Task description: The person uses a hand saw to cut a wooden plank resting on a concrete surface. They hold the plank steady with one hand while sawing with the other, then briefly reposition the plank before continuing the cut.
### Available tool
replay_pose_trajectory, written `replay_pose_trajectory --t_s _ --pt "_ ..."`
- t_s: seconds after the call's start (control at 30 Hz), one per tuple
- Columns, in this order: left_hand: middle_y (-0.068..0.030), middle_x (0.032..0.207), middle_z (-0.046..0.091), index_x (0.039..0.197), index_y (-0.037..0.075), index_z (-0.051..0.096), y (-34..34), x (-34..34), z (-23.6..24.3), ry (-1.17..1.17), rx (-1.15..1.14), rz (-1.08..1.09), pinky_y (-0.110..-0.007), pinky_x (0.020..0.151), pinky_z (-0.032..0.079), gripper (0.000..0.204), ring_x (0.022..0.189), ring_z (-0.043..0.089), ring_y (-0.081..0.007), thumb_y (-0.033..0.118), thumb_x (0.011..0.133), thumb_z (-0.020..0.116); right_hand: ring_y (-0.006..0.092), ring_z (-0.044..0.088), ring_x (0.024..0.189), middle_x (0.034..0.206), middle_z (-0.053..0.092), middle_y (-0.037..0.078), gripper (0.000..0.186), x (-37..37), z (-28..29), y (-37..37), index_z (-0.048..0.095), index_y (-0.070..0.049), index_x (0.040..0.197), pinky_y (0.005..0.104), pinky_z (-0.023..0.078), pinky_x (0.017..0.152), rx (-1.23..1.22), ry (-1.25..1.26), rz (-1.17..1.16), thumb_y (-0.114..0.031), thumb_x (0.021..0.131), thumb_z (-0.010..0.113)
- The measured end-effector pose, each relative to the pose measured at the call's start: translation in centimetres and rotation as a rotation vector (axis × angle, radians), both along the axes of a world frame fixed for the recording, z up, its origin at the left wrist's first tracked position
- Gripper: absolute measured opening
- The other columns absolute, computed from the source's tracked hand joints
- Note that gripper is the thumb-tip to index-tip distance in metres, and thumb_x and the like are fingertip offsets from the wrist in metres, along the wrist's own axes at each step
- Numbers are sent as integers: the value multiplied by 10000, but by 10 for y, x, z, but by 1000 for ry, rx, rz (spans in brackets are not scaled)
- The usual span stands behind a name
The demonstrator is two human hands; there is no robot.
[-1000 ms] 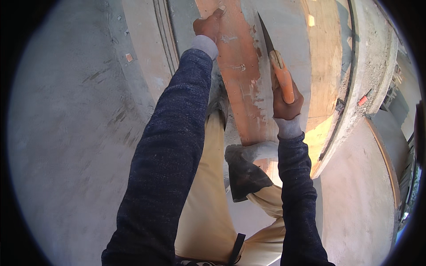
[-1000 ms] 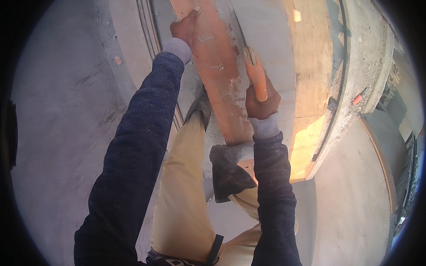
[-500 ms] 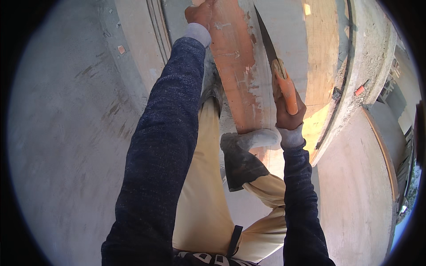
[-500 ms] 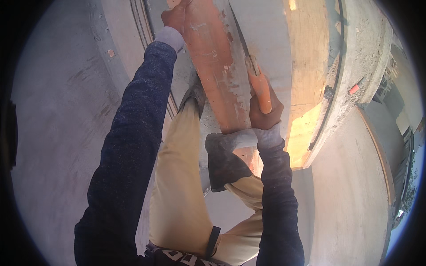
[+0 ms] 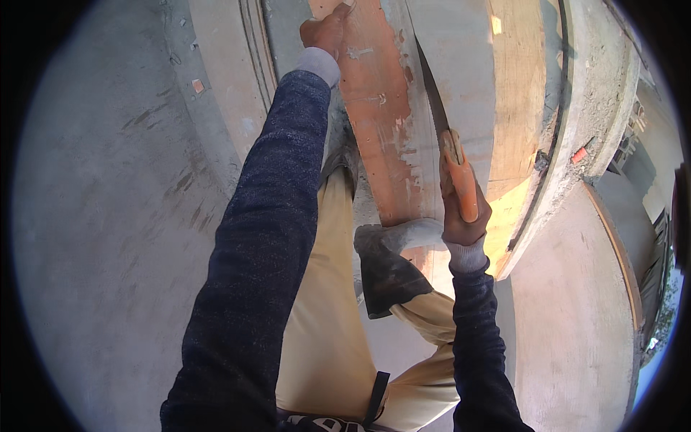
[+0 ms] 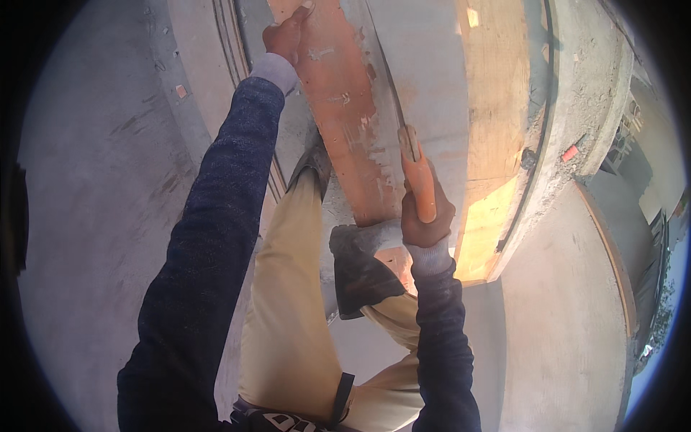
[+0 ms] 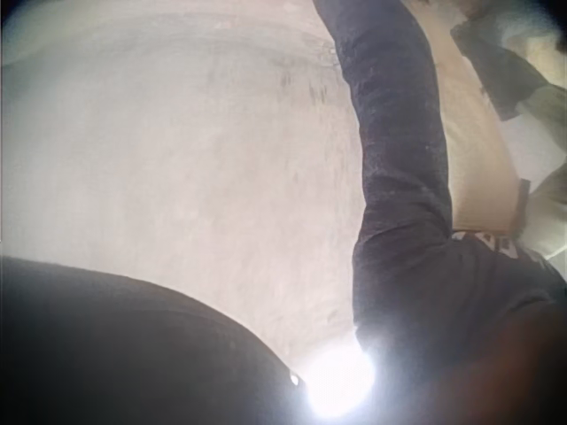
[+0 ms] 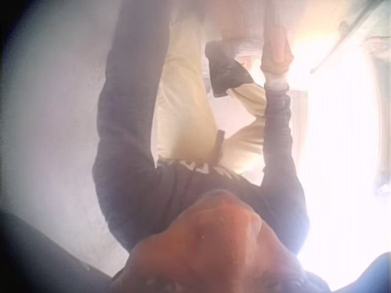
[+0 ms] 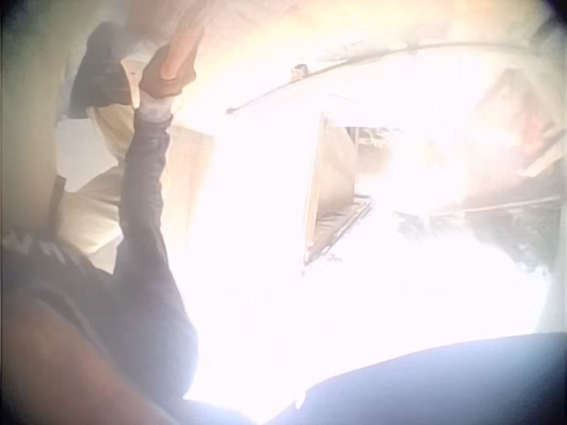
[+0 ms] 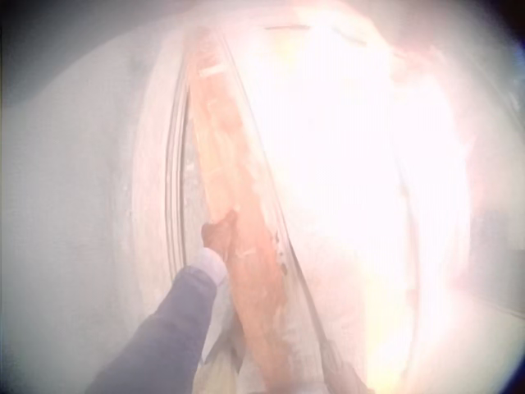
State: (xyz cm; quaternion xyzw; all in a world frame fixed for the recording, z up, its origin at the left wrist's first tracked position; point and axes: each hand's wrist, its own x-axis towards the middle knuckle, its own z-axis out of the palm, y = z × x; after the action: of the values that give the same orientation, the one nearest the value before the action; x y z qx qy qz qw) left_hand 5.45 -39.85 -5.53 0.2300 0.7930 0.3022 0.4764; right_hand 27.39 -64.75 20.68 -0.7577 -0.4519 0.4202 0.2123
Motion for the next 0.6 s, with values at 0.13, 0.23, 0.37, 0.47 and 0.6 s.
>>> replay_pose_trajectory --t_s 0.13,0.23,0.37,0.47,0.6 --pt "-248 1056 712 1136 -195 626 -1 -5 6 -27 6 -45 -372 782 569 697 923 690 -263 405 828 802 331 636 1222 1314 634 253 343 10 144 -48 606 74 1297 413 532 981 -386 -35 25 -21 977 529" --pt "-238 1060 710 1137 -191 628 -7 1 4 70 -14 -81 -371 792 565 686 929 685 -251 397 829 803 278 697 1040 1173 695 208 387 7 53 -18 599 30 1322 344 550 866 -197 -33 -32 -14 940 554" --pt "-236 1094 704 1147 -186 629 5 6 23 -146 5 -53 -374 853 553 675 992 678 -254 386 833 801 288 728 956 1074 726 197 408 15 -37 16 592 12 1332 320 558 806 21 -1 -39 -11 925 582" --pt "-233 1100 702 1168 -191 613 -6 12 21 13 -68 -28 -374 837 556 677 981 678 -253 381 849 784 284 706 1038 1160 701 207 383 17 25 -25 602 26 1321 327 555 848 -118 -23 18 -30 944 562" --pt "-241 1127 691 1205 -203 581 2 3 16 -70 60 -48 -385 845 557 721 1006 677 -273 383 842 793 258 664 1167 1277 662 223 362 25 120 -83 622 47 1307 336 548 917 -352 78 -128 -64 976 524"
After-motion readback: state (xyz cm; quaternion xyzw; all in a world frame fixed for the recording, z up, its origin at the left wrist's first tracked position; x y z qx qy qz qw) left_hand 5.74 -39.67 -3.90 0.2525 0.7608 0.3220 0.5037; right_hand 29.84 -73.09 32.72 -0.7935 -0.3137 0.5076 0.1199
